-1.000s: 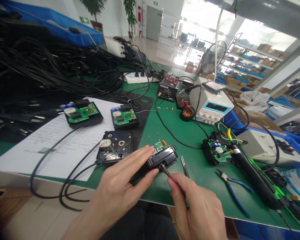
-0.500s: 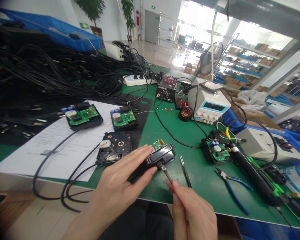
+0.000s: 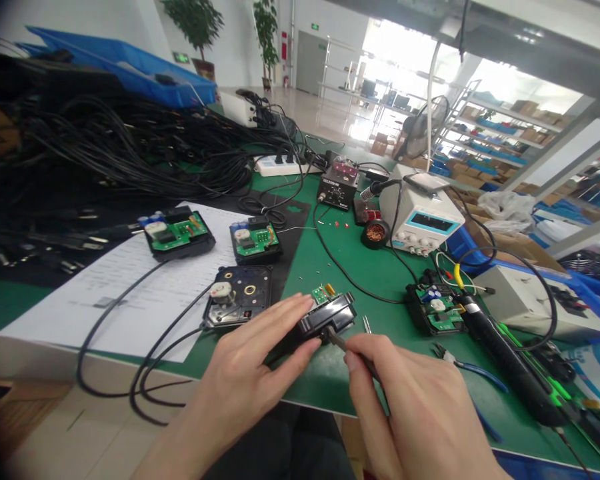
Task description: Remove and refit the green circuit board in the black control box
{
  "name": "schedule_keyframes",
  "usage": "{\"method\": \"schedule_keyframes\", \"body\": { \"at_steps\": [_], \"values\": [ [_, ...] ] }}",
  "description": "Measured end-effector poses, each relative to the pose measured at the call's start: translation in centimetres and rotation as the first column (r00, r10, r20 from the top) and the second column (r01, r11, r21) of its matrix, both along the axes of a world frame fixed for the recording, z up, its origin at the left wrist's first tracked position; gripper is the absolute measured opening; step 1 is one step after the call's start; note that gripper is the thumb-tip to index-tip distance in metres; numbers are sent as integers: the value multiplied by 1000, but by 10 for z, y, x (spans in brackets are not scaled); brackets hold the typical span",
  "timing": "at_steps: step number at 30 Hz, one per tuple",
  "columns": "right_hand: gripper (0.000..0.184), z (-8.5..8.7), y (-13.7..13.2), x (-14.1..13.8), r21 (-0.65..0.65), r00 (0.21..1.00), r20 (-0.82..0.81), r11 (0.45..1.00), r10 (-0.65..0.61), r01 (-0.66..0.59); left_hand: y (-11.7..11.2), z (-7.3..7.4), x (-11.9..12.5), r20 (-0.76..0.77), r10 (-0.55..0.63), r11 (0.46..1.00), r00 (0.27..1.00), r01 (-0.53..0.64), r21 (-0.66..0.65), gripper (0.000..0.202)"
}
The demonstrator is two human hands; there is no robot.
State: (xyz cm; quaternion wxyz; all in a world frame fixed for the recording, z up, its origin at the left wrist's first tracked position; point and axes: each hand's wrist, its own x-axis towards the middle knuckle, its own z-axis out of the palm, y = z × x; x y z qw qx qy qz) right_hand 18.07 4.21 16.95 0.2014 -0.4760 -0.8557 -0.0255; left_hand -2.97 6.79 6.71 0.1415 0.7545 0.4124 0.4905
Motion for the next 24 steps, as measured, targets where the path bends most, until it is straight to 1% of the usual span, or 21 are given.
{"method": "schedule_keyframes", "body": {
  "at_steps": [4,10,12,14,16,18,22,24],
  "values": [
    [13,15,6,-1,-126,997,67,991,47,-38,0,0,-2,4,4,1000,1000,-4,20,48],
    [11,26,17,1,-252,988,131,966,87,-52,2,-1,-2,10,-1,1000,1000,1,25,48],
    [12,30,22,-1,-267,985,137,961,108,-68,2,0,-2,-1,0,1000,1000,0,12,49],
    [13,30,24,-3,-257,986,141,965,93,-54,2,0,-2,-9,10,1000,1000,-10,4,48],
    [13,25,23,-4,-234,992,107,971,66,-39,1,1,-1,-14,18,1000,1000,-18,6,48],
    [10,15,16,-2,-218,998,54,976,30,-18,1,1,-1,-24,13,1000,1000,-13,13,48],
    [10,-9,-1,5,-108,998,-52,994,-35,30,0,0,-1,-38,11,999,999,-10,33,48],
    [12,-14,-4,7,-65,998,-62,997,-32,28,0,0,-1,-36,16,999,999,-14,43,48]
  ]
}}
